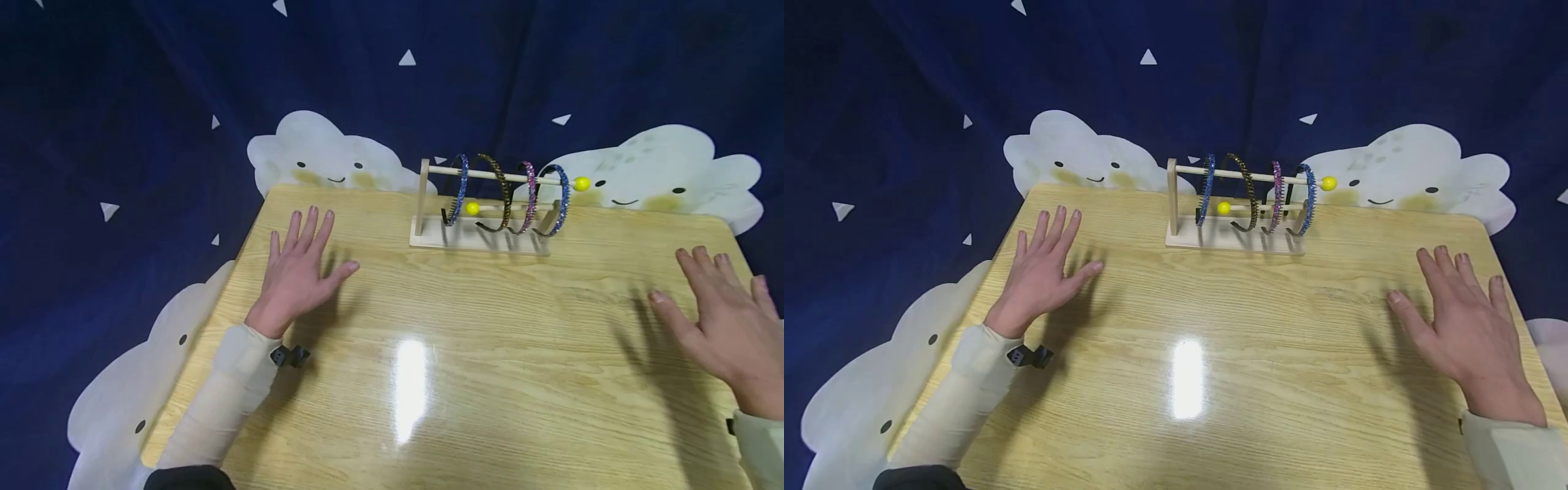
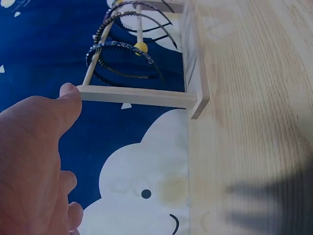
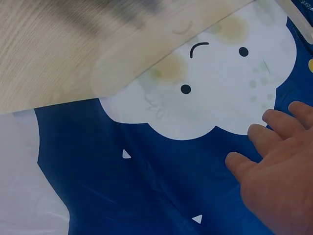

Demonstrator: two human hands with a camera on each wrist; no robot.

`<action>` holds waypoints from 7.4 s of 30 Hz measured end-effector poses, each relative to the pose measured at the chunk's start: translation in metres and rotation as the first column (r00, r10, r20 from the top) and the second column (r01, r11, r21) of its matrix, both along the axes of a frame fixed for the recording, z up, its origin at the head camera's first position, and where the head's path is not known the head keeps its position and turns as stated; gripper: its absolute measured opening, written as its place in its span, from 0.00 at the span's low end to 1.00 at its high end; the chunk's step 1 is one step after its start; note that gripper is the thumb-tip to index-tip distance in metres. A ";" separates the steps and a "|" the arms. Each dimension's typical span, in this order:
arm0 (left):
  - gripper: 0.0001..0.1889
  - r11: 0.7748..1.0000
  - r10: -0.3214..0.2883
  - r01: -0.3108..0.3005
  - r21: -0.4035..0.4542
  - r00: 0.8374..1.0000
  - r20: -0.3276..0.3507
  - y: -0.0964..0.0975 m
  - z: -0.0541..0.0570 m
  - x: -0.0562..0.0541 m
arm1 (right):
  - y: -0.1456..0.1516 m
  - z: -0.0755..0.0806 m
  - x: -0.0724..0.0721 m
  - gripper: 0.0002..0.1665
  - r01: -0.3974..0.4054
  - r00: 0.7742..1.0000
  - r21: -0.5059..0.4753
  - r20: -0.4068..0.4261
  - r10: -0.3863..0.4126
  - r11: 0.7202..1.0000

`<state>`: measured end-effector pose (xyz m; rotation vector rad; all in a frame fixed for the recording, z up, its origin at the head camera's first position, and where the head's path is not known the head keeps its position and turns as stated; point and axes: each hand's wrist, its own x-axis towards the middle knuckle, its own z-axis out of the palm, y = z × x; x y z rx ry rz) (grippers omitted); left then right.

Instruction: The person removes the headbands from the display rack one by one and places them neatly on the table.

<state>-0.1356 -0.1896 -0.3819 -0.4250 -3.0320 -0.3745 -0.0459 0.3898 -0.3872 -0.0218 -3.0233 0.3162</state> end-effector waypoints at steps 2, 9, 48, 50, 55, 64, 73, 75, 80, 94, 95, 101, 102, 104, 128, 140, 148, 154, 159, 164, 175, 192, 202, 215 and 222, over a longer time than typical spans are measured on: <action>0.50 1.000 -0.004 0.004 0.002 1.000 0.004 0.002 -0.002 -0.001 | 0.000 -0.001 0.000 0.53 0.001 1.000 -0.003 -0.003 -0.001 1.000; 0.51 0.998 -0.053 0.053 0.042 0.998 0.018 0.013 -0.012 -0.007 | -0.002 -0.004 0.001 0.50 -0.020 0.999 -0.011 -0.046 0.020 1.000; 0.52 0.981 -0.189 0.194 -0.018 0.971 0.148 0.095 -0.071 -0.056 | -0.032 0.006 0.007 0.48 -0.060 0.981 -0.146 -0.190 0.031 0.987; 0.52 0.981 -0.185 0.191 -0.024 0.970 0.160 0.097 -0.075 -0.059 | -0.034 0.006 0.007 0.47 -0.062 0.981 -0.155 -0.193 0.032 0.986; 0.52 0.982 -0.173 0.184 -0.040 0.965 0.197 0.101 -0.085 -0.065 | -0.039 0.007 0.006 0.48 -0.069 0.979 -0.159 -0.199 0.036 0.985; 0.51 0.981 -0.166 0.185 -0.066 0.960 0.224 0.110 -0.091 -0.072 | -0.046 0.009 0.003 0.46 -0.095 0.975 -0.196 -0.218 0.051 0.976; 0.53 0.973 -0.168 0.203 -0.114 0.951 0.261 0.115 -0.092 -0.075 | -0.060 0.010 -0.006 0.41 -0.065 0.976 -0.310 -0.219 -0.005 0.948; 0.53 0.970 -0.174 0.211 -0.118 0.948 0.265 0.116 -0.092 -0.075 | -0.062 0.009 -0.009 0.40 -0.075 0.971 -0.338 -0.240 -0.008 0.938; 0.52 0.965 -0.182 0.225 -0.134 0.944 0.274 0.116 -0.094 -0.076 | -0.070 0.009 -0.017 0.37 -0.097 0.958 -0.367 -0.288 -0.013 0.925; 0.54 0.955 -0.198 0.249 -0.158 0.938 0.284 0.118 -0.097 -0.078 | -0.091 0.007 -0.052 0.31 -0.009 0.961 -0.483 -0.245 -0.126 0.876; 0.54 0.956 -0.196 0.248 -0.159 0.938 0.285 0.118 -0.098 -0.078 | -0.092 0.007 -0.056 0.31 -0.003 0.960 -0.492 -0.246 -0.136 0.870; 0.54 0.953 -0.195 0.249 -0.174 0.941 0.277 0.118 -0.099 -0.079 | -0.101 0.004 -0.074 0.31 0.061 0.960 -0.566 -0.192 -0.204 0.822; 0.53 0.952 -0.196 0.250 -0.174 0.941 0.277 0.118 -0.099 -0.079 | -0.103 0.004 -0.077 0.31 0.073 0.959 -0.577 -0.183 -0.216 0.814; 0.53 0.952 -0.197 0.251 -0.173 0.940 0.280 0.118 -0.099 -0.079 | -0.106 0.003 -0.083 0.30 0.088 0.954 -0.589 -0.182 -0.238 0.803; 0.50 0.951 -0.204 0.255 -0.177 0.944 0.261 0.111 -0.098 -0.081 | -0.123 -0.004 -0.120 0.29 0.153 0.924 -0.637 -0.178 -0.337 0.756; 0.49 0.955 -0.206 0.253 -0.156 0.942 0.267 0.109 -0.098 -0.079 | -0.128 -0.002 -0.119 0.24 0.138 0.918 -0.625 -0.211 -0.337 0.768; 0.49 0.956 -0.192 0.243 -0.168 0.943 0.271 0.108 -0.100 -0.081 | -0.129 0.000 -0.119 0.23 0.136 0.916 -0.615 -0.221 -0.336 0.777; 0.49 0.955 -0.193 0.245 -0.168 0.943 0.272 0.108 -0.100 -0.081 | -0.129 0.004 -0.120 0.23 0.129 0.909 -0.604 -0.245 -0.337 0.787; 0.49 0.956 -0.191 0.242 -0.168 0.943 0.272 0.108 -0.100 -0.081 | -0.131 0.008 -0.120 0.24 0.139 0.907 -0.611 -0.238 -0.348 0.780; 0.48 0.955 -0.190 0.240 -0.173 0.945 0.265 0.109 -0.101 -0.082 | -0.131 0.013 -0.119 0.24 0.143 0.905 -0.610 -0.239 -0.353 0.779; 0.47 0.960 -0.177 0.227 -0.165 0.945 0.274 0.109 -0.100 -0.082 | -0.133 0.030 -0.114 0.24 0.108 0.886 -0.602 -0.303 -0.351 0.791; 0.47 0.958 -0.174 0.230 -0.171 0.941 0.289 0.109 -0.098 -0.081 | -0.131 0.050 -0.106 0.20 0.094 0.853 -0.612 -0.358 -0.380 0.786; 0.47 0.957 -0.173 0.229 -0.178 0.943 0.285 0.109 -0.098 -0.081 | -0.131 0.062 -0.099 0.20 0.056 0.834 -0.632 -0.396 -0.385 0.773; 0.47 0.958 -0.181 0.232 -0.165 0.943 0.280 0.109 -0.100 -0.080 | -0.131 0.073 -0.099 0.19 0.025 0.802 -0.630 -0.451 -0.392 0.776; 0.48 0.958 -0.183 0.234 -0.165 0.943 0.279 0.110 -0.100 -0.079 | -0.131 0.080 -0.091 0.17 0.009 0.796 -0.625 -0.468 -0.385 0.780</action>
